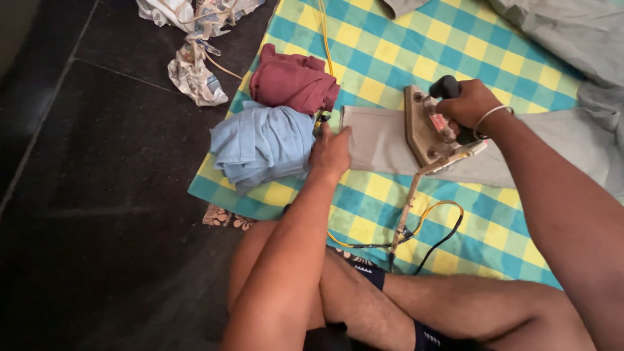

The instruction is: The recorder folds a pair of trousers on a mat on the floor and then uses an iron to press the legs.

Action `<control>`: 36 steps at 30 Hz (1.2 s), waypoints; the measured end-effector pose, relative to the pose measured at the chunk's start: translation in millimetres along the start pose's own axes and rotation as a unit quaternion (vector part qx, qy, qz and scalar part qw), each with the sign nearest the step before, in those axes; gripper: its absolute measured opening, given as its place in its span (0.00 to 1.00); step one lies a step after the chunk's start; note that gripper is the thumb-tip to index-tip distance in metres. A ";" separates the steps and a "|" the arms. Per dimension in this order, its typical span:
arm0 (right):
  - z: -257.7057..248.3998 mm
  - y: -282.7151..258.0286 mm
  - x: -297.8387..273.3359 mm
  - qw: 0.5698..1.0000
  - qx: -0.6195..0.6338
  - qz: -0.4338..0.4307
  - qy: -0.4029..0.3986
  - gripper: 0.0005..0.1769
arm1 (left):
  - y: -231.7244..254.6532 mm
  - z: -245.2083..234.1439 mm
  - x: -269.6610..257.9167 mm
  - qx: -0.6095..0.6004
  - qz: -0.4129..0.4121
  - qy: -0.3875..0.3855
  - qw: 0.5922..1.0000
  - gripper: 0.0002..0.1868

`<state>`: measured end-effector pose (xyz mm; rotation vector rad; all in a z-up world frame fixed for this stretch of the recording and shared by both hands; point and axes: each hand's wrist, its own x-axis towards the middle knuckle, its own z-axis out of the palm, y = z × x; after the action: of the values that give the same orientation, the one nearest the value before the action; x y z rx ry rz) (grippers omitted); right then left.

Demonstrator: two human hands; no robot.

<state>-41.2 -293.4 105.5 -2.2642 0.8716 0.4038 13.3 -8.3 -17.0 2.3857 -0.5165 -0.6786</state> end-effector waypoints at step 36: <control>-74.7 97.2 -0.1 0.985 -0.168 0.026 -0.021 0.15 | -23.6 27.5 15.6 0.021 0.049 0.056 0.997 0.36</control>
<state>-104.3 -398.2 113.5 -2.5306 0.8972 0.6620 14.4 -10.6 -56.4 2.4043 -0.6007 -0.4932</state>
